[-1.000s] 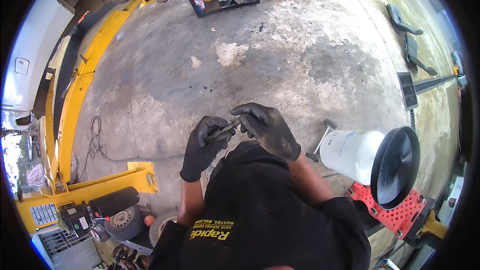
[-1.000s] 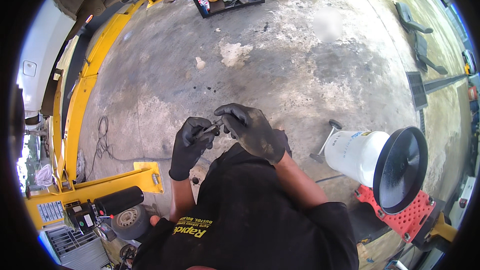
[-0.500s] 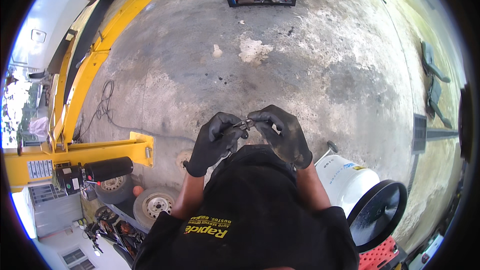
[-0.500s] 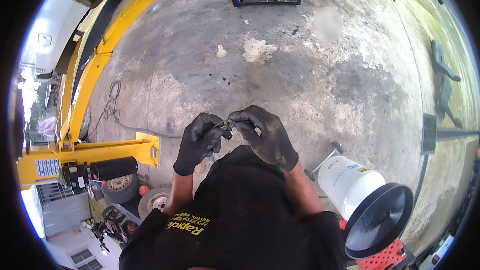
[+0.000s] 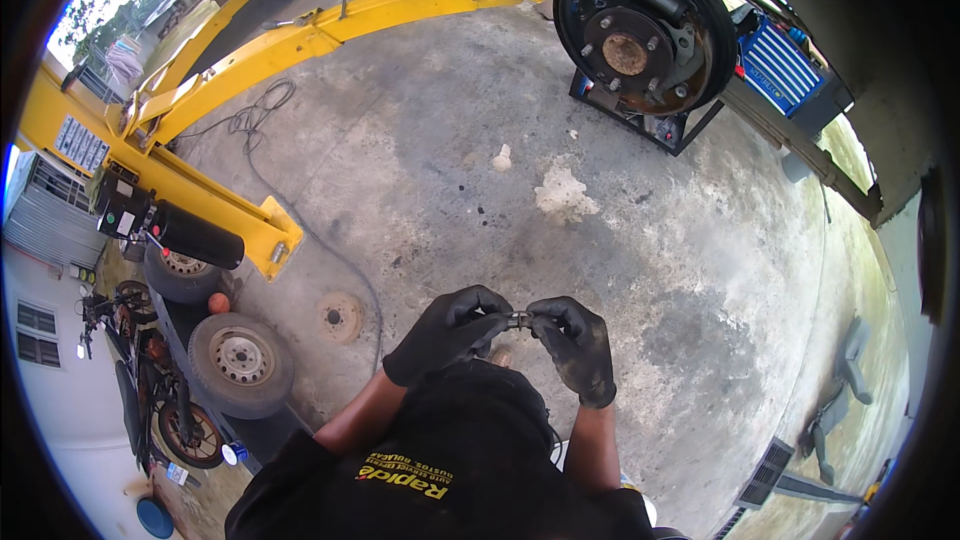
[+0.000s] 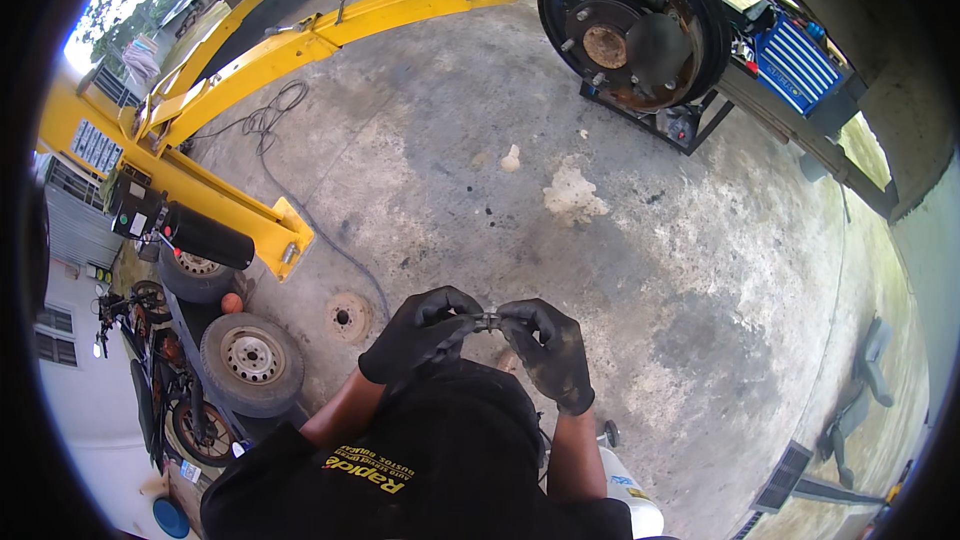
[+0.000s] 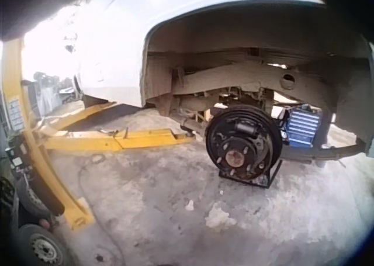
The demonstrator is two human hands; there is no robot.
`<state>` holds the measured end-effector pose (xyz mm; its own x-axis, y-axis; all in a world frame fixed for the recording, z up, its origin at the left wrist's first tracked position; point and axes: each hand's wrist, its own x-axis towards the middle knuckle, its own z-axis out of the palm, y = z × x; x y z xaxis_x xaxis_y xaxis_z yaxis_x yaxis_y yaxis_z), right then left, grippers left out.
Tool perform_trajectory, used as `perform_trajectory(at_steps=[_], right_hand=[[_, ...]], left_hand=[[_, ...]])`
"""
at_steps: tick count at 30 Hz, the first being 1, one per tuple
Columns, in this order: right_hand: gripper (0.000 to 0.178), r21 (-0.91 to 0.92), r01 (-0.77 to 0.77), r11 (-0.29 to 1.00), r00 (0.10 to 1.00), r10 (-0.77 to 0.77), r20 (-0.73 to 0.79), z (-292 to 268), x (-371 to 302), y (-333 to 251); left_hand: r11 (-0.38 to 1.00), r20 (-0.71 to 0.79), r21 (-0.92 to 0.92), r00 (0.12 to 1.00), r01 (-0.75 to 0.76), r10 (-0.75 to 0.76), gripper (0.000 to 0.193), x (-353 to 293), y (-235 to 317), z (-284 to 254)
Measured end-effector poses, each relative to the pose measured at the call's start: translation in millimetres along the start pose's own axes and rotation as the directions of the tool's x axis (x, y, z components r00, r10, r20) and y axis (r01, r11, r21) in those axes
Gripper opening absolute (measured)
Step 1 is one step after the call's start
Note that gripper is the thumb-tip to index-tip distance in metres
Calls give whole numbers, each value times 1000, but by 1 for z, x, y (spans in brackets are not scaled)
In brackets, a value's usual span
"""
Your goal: The person assembles a drum brake system by hand and with a screwdriver, fitting an adjuster spring onto a brake shoe, mounting the shoes onto the brake assembly, and using the screwdriver to lever springs and components into place.
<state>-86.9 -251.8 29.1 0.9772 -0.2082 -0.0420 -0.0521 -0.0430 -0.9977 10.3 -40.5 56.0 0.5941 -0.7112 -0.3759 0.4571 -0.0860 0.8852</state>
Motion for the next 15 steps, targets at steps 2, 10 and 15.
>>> perform_trajectory(at_steps=[2,10,15], right_hand=[[13,31,74,997,997,-74,13,13,15,-5],[27,-128,48,991,998,-43,37,49,93,-25],[25,-240,167,956,985,-174,-6,89,148,-44]], left_hand=[[998,-24,-62,999,-22,20,16,5,5,-11],[980,17,-61,982,-189,190,14,53,24,-84],[989,50,-103,993,-105,111,20,73,64,-146]])
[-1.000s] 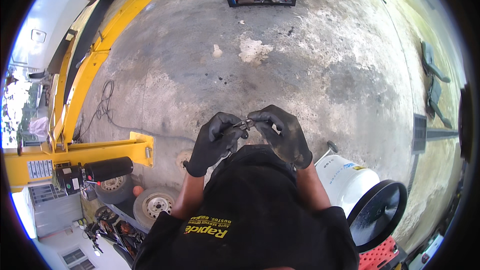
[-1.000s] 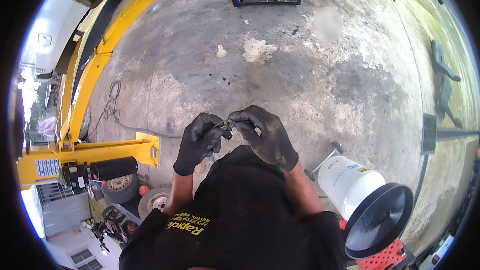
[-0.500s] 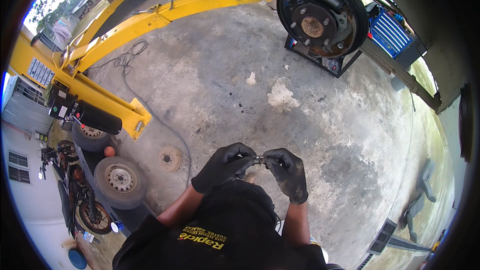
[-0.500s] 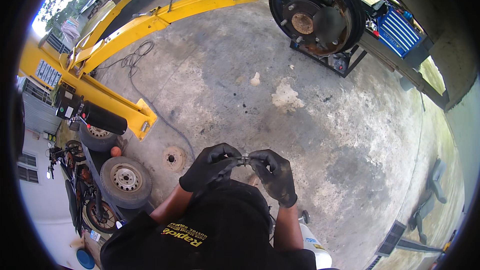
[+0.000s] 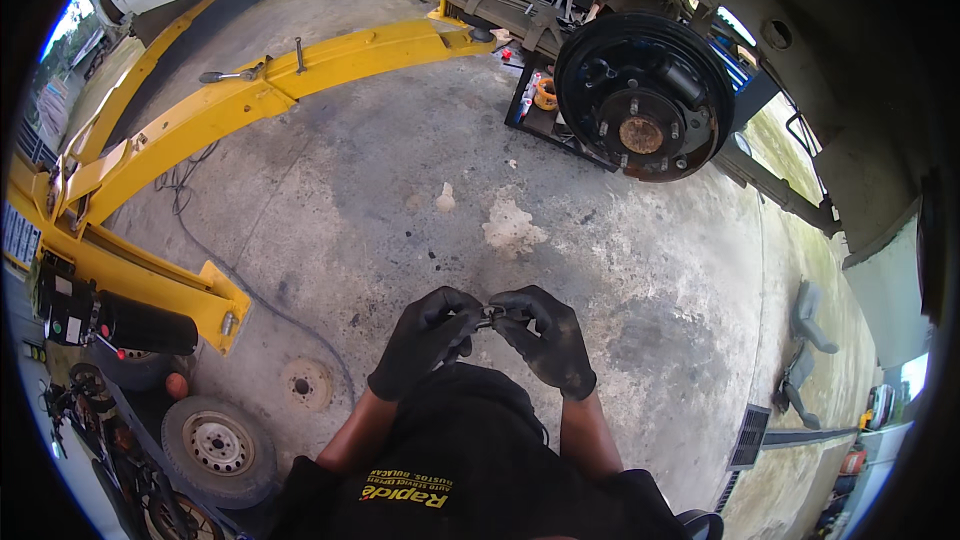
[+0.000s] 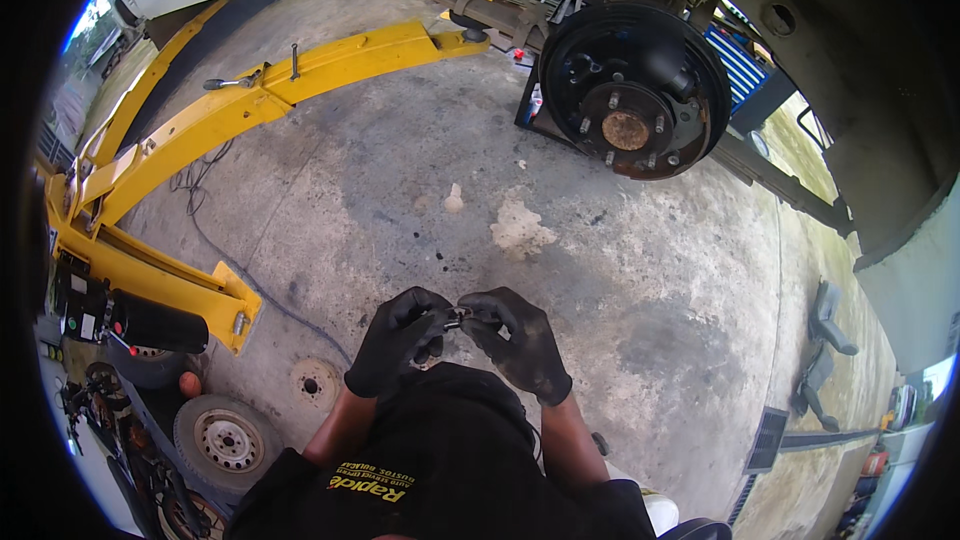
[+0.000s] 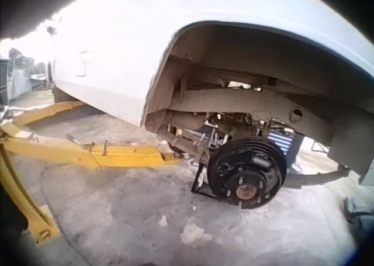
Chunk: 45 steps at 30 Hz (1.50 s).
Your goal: The person assembles a drum brake system by hand and with a screwdriver, fitting an adjuster spring onto a brake shoe, mounting the shoes onto the brake assembly, and using the screwdriver to lever springs and components into place.
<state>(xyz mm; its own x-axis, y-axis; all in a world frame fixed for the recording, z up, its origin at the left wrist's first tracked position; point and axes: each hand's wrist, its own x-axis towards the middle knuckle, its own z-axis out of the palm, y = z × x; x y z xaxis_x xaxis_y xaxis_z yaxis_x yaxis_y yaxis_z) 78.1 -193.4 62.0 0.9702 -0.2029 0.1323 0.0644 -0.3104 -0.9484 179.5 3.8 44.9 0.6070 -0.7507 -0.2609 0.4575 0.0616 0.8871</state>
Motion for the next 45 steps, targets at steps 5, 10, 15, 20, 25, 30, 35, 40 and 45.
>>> perform_trajectory(at_steps=[5,10,15,20,25,30,35,40,45], right_hand=[[20,-64,2,998,980,-14,-198,29,43,-19],[20,-82,-89,993,949,59,-311,49,64,-22],[20,-122,-45,992,932,-2,-363,43,87,-20],[20,-194,-29,981,909,-55,-414,15,107,-18],[24,-226,65,972,843,-175,-509,-17,140,-6],[25,-234,125,964,783,-241,-574,-55,180,-24],[20,-335,209,919,662,-385,-643,-92,195,-22],[21,-282,196,939,591,-343,-730,-110,198,-25],[24,-596,122,793,514,-564,-646,-128,198,-30]], left_hand=[[982,70,-138,988,-127,138,26,27,17,-50],[977,143,-185,981,-104,131,34,46,34,-76],[991,243,-125,968,-37,67,36,76,51,-80],[996,358,-51,930,-70,84,41,116,75,-69],[965,448,136,883,-224,141,45,159,108,-51],[974,498,47,851,-222,170,49,212,141,-32],[884,575,156,769,-440,281,47,258,155,-6],[967,577,-104,778,-232,249,41,269,157,13],[950,611,-93,736,-297,291,36,277,170,17]])
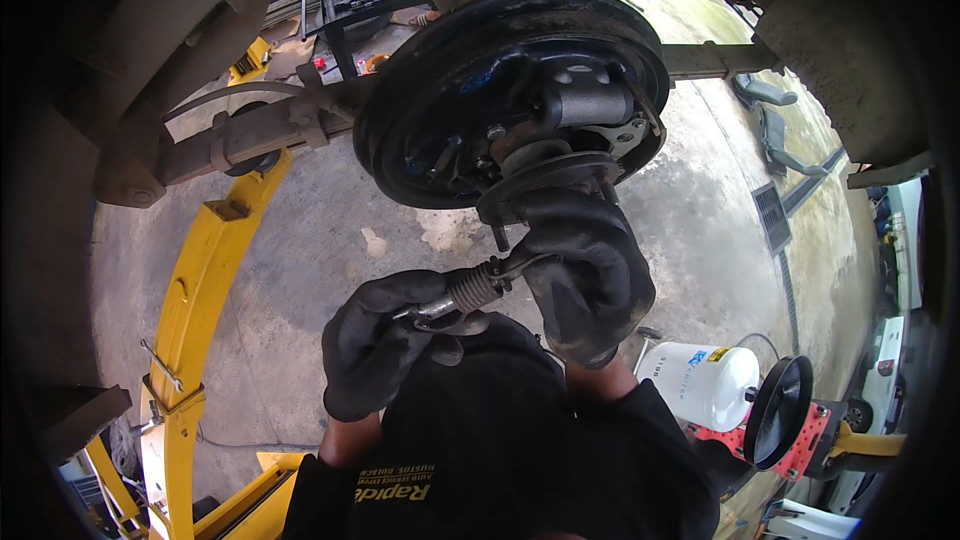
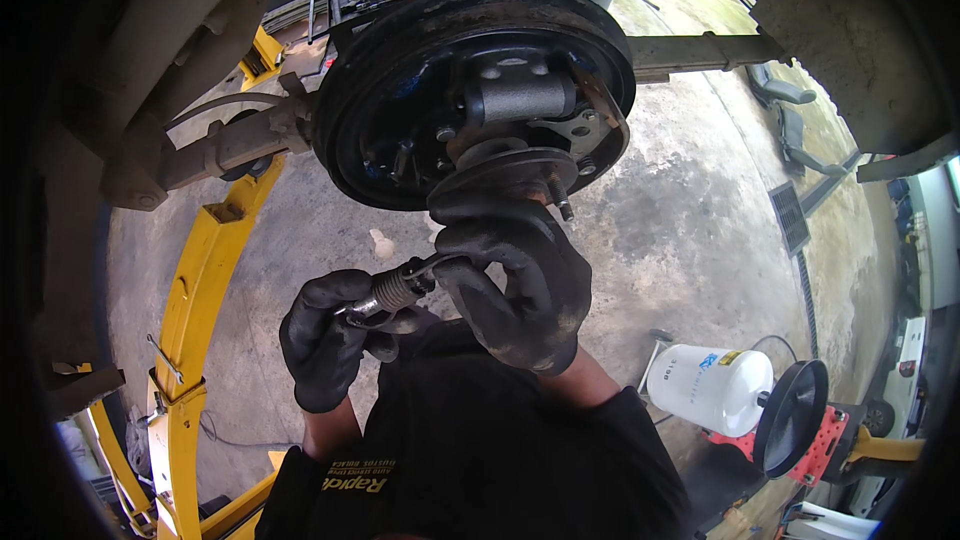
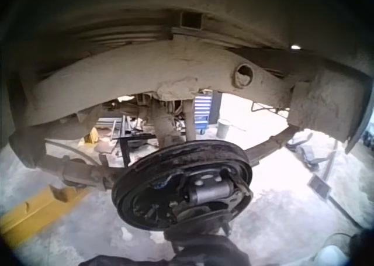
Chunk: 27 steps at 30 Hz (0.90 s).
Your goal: The person assembles a drum brake system by hand and with a screwdriver, fitting an adjuster spring onto a brake shoe, mounting the shoes onto the brake assembly, and using the screwdriver to lever springs and components into place.
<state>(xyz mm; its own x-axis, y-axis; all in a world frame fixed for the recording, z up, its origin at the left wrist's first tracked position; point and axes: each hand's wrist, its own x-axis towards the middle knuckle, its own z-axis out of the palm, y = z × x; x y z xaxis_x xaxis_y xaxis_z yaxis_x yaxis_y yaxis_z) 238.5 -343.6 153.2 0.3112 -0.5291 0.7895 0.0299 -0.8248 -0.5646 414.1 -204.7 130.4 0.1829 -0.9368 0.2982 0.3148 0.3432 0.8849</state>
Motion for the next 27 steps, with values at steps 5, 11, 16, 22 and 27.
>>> perform_trajectory(at_steps=[5,11,16,22,27], right_hand=[[34,-77,0,997,999,-4,-47,2,10,0],[31,-174,8,985,998,-18,-54,7,4,13],[35,-224,68,972,995,-81,-52,12,17,6],[35,-407,76,910,994,-100,-40,9,33,3],[33,-429,15,903,996,-50,-70,22,42,5]], left_hand=[[991,-157,-20,978,135,-136,26,11,8,8],[983,-253,-2,951,182,-177,35,20,8,7],[1000,-56,8,998,-7,7,38,16,-2,-10],[987,101,107,989,-122,111,44,29,-5,-23],[971,64,175,986,-164,155,44,40,-10,-37]])
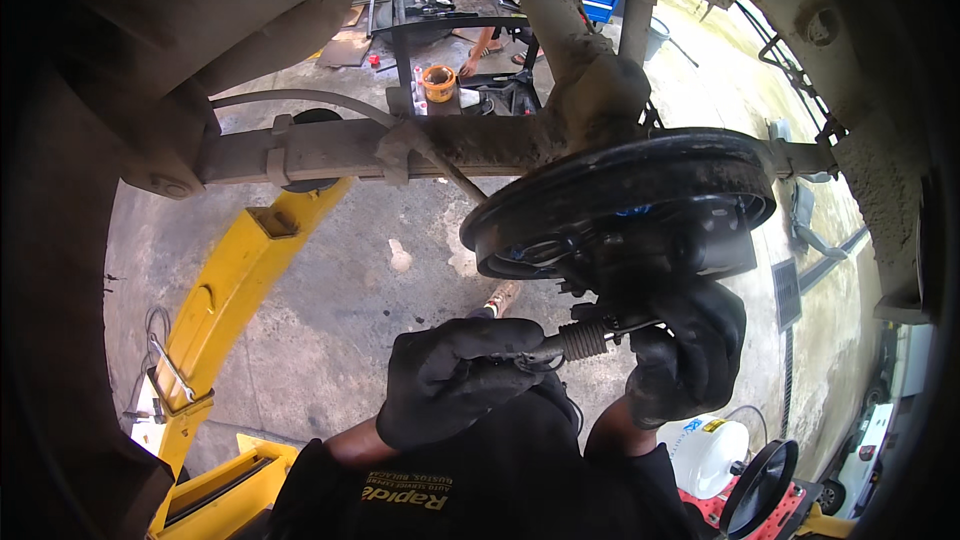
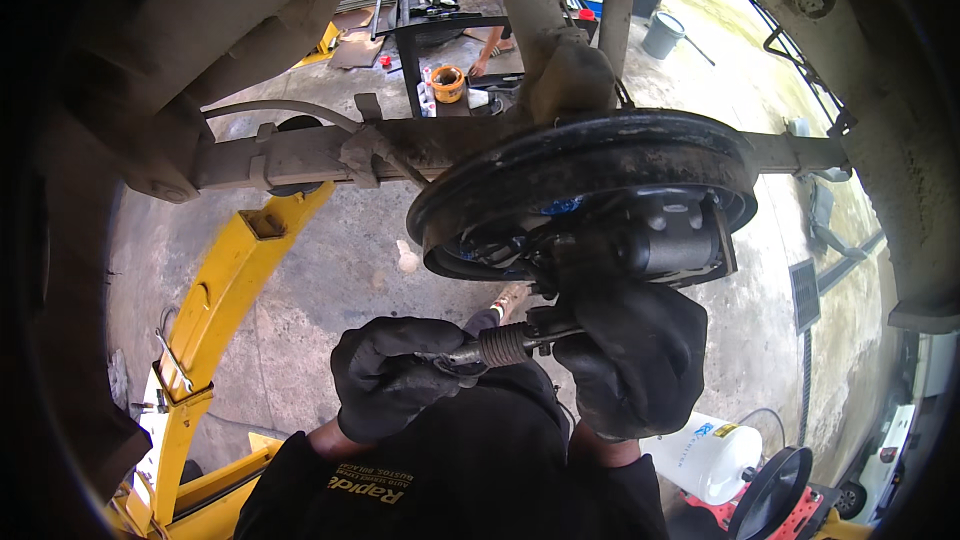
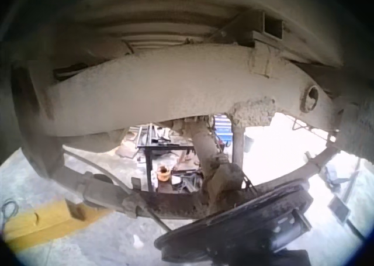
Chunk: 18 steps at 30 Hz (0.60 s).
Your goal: The person assembles a drum brake system by hand and with a screwdriver, fitting an adjuster spring onto a brake shoe, mounting the shoes onto the brake assembly, and using the screwdriver to lever springs and components into place.
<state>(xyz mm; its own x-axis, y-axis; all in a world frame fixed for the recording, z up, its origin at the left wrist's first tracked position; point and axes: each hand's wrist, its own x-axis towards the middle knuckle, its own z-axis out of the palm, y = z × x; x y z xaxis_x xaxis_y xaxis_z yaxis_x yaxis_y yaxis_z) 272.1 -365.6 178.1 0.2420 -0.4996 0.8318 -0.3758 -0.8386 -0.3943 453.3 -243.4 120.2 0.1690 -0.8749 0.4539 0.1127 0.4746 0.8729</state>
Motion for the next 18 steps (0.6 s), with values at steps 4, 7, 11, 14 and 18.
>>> perform_trajectory(at_steps=[4,7,11,14,18], right_hand=[[39,-61,-16,998,1000,15,-15,-2,-10,6],[44,-96,-5,995,1000,7,18,-2,-9,9],[52,-103,18,995,997,-10,75,-5,-5,11],[57,-105,70,992,991,-57,123,-9,-10,18],[58,-148,33,988,997,-23,67,-6,-16,17]], left_hand=[[959,-115,-279,991,38,-72,31,0,-4,12],[896,-40,-430,989,112,-143,31,2,-10,4],[798,19,-577,979,175,-201,32,6,-10,0],[777,15,-605,978,174,-207,33,3,-12,-3],[739,54,-650,981,175,-184,33,5,-11,0]])
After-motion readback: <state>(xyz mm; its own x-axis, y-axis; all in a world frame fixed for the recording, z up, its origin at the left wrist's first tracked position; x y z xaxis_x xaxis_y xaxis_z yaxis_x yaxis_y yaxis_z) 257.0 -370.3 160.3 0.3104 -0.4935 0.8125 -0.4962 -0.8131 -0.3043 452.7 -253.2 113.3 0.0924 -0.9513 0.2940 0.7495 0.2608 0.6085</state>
